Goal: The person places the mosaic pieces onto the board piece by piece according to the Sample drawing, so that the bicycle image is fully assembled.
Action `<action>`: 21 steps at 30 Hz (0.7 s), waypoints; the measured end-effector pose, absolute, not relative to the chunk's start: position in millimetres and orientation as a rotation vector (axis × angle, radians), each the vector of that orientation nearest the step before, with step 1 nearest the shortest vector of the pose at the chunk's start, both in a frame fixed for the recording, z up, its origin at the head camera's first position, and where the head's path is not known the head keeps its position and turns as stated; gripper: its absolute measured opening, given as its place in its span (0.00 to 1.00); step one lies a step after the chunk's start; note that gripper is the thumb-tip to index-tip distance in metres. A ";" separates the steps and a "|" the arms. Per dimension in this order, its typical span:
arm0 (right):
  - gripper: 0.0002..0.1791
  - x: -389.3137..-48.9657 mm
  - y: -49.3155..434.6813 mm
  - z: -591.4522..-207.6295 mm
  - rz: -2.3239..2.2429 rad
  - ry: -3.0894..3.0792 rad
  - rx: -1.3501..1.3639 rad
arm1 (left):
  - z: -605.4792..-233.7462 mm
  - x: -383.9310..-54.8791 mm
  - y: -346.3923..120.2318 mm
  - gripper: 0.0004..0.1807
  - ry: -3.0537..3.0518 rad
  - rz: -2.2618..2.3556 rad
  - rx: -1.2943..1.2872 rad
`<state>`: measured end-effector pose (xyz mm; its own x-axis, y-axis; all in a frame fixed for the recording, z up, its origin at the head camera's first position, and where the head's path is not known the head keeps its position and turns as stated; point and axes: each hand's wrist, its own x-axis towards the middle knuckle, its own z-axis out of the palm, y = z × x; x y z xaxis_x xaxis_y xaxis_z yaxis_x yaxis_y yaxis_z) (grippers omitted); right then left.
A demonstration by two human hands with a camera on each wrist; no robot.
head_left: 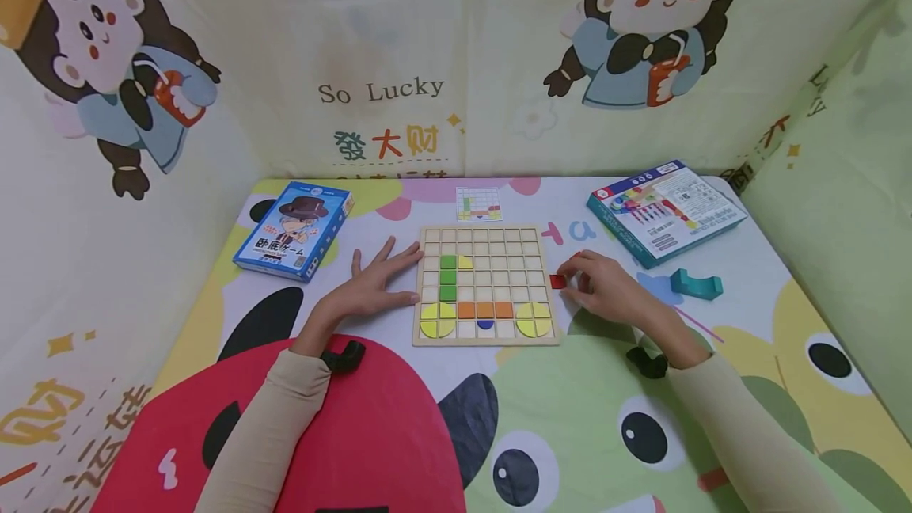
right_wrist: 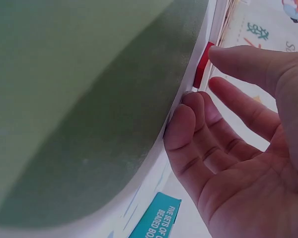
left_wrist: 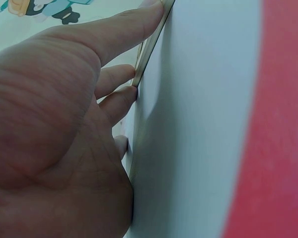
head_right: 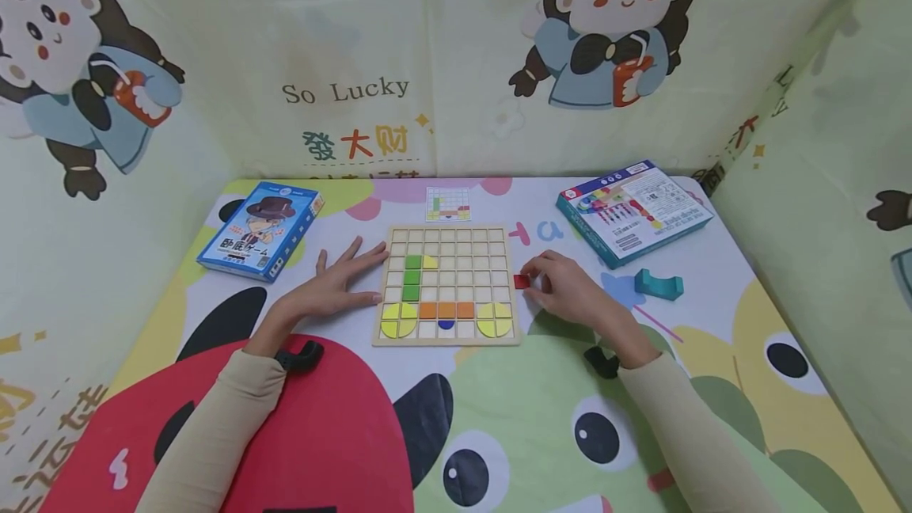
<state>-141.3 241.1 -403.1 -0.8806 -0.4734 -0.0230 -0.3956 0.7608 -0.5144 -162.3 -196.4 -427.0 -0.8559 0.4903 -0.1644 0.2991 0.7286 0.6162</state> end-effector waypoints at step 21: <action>0.17 -148.7 239.5 -404.1 -0.690 2.805 -0.719 | -426.0 -161.1 -196.0 0.48 2.607 0.876 0.615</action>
<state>-148.7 239.5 -404.1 -0.8705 -0.4903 -0.0430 -0.4143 0.7772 -0.4736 -161.1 -196.0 -426.0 -0.8551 0.4925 -0.1621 0.2947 0.7189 0.6295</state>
